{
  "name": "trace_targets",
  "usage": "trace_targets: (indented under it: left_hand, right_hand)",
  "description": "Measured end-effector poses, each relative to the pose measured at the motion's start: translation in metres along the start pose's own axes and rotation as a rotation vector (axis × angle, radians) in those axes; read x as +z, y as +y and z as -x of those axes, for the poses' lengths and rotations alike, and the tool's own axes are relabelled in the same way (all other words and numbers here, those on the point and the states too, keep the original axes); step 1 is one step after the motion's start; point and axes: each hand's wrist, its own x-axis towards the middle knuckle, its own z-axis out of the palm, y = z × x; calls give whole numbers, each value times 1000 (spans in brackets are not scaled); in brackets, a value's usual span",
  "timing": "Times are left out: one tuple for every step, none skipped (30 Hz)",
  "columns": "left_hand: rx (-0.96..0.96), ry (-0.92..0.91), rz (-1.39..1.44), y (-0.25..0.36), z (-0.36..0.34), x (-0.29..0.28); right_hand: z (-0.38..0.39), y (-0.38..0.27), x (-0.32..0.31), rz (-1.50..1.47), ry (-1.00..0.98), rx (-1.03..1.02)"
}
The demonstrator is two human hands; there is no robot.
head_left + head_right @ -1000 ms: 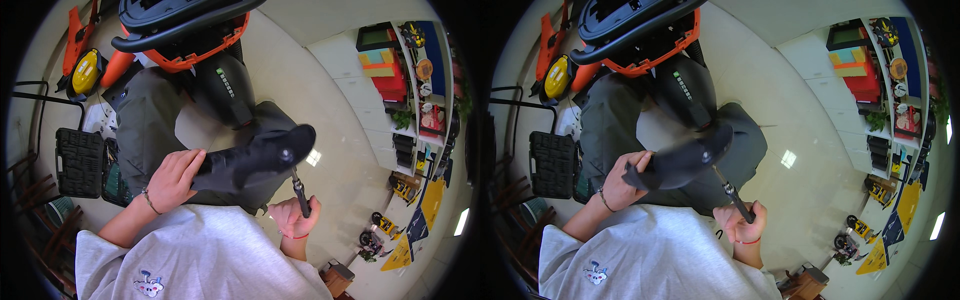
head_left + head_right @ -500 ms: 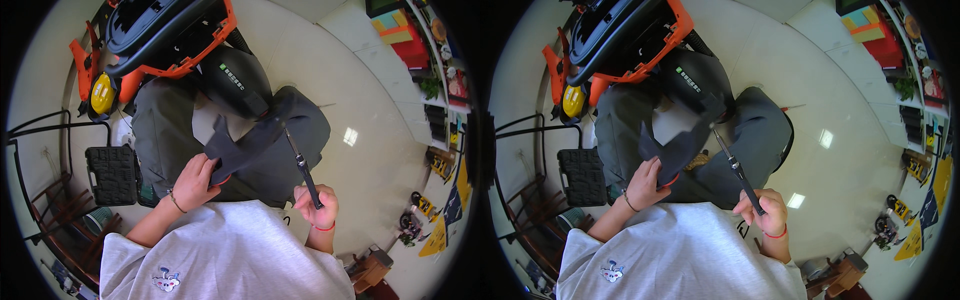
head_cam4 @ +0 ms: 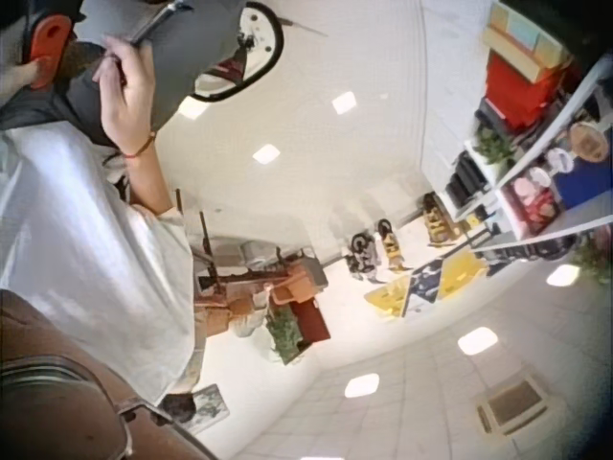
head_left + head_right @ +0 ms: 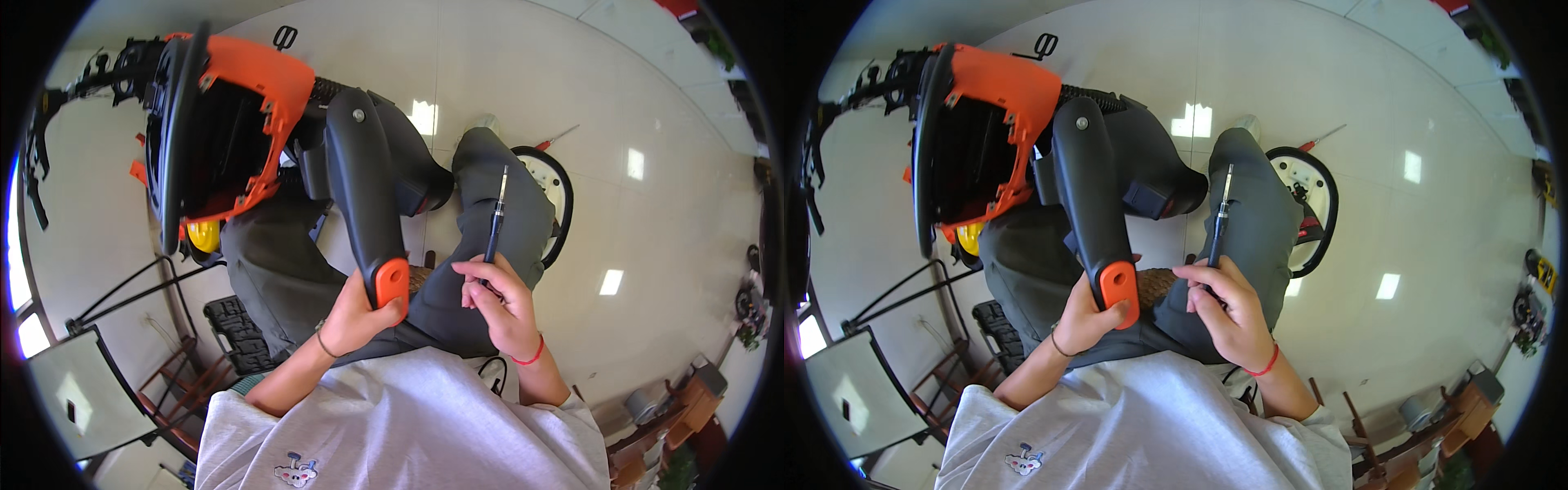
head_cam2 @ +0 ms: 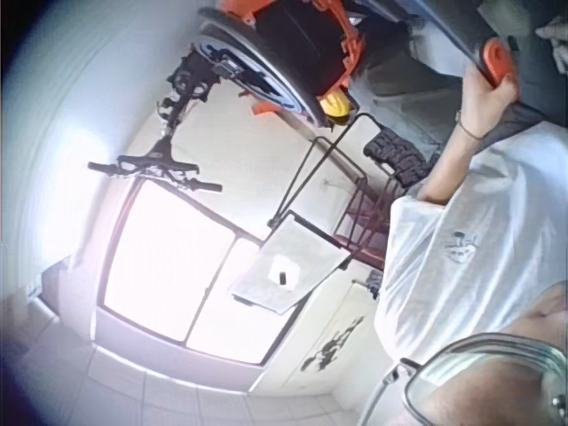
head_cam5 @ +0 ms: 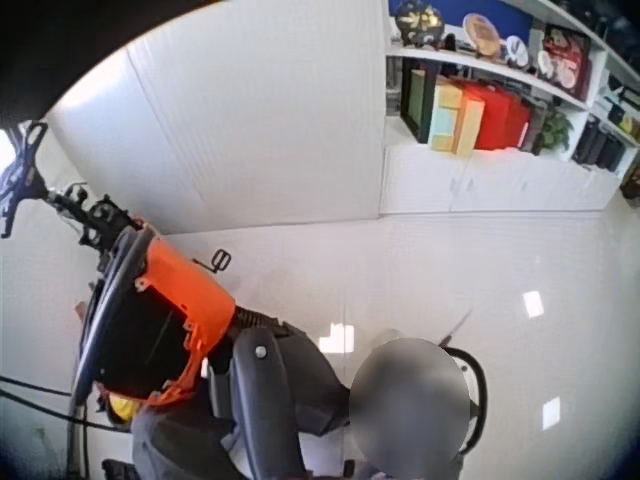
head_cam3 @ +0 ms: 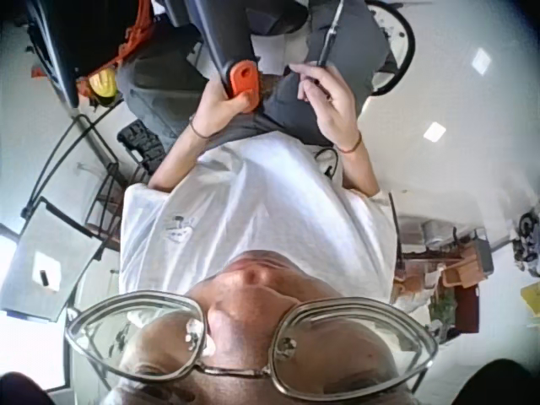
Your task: The person unscrews a bolt from a plastic scooter component using a screwdriver, then aligns the component with the rear frame of the scooter and secures it with screws. They handle a light fixture and a small bag of fasteners while sitting on the floor.
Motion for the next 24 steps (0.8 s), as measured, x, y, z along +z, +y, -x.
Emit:
trace_targets:
  left_hand:
    - [-13,-19,59,12,-16,5]
    - [-31,-38,118,27,-35,11]
    - [-15,-59,207,42,-55,20]
    - [5,-51,250,50,-75,27]
    - [13,-41,276,58,-97,34]
    - [22,-32,304,64,-119,42]
    - [26,-45,367,69,-142,49]
    - [30,-63,435,75,-164,57]
    - [90,-64,417,84,-186,68]
    - [147,-64,404,92,-207,77]
    - [103,-84,436,98,-228,81]
    - [61,-101,467,102,-250,83]
    - [76,-104,470,107,-275,92]
    - [88,-110,523,107,-297,96]
    - [118,-121,547,107,-318,99]
    - [139,-111,552,103,-337,95]
    - [144,-79,515,106,-355,91]
    - [132,-98,494,101,-375,83]
    - [139,-91,450,100,-397,83]
    - [133,-69,386,97,-413,76]
    - [105,-67,229,92,-425,64]
    - [79,-79,94,89,-436,54]
    - [54,-98,-38,89,-447,41]
    - [-37,-253,-353,91,-460,16]
  right_hand:
    - [-9,3,-2,60,23,-28]
    - [-18,5,-8,154,44,-75]
    - [-30,4,-15,250,64,-119]
    - [-43,1,-20,340,80,-163]
    - [-57,-4,-29,397,97,-203]
    - [-69,-5,-38,339,115,-149]
    - [-86,-8,-50,436,149,-211]
    - [-103,-10,-65,538,187,-268]
    - [-119,-11,-78,507,218,-269]
    - [-136,-9,-90,477,245,-264]
    - [-153,-2,-101,462,254,-217]
    - [-171,-1,-115,475,216,-163]
    - [-186,-5,-130,446,241,-142]
    - [-202,-1,-140,407,255,-121]
    - [-219,4,-151,360,252,-124]
    - [-236,15,-155,286,240,-125]
    - [-256,19,-159,227,216,-98]
    - [-276,30,-162,197,207,-86]
    - [-293,35,-171,158,205,-55]
    - [-311,48,-175,91,195,-20]
    - [-330,63,-176,71,188,-21]
    - [-346,79,-181,74,187,-15]
    - [-360,93,-185,81,191,-7]
    - [-372,107,-187,135,171,6]
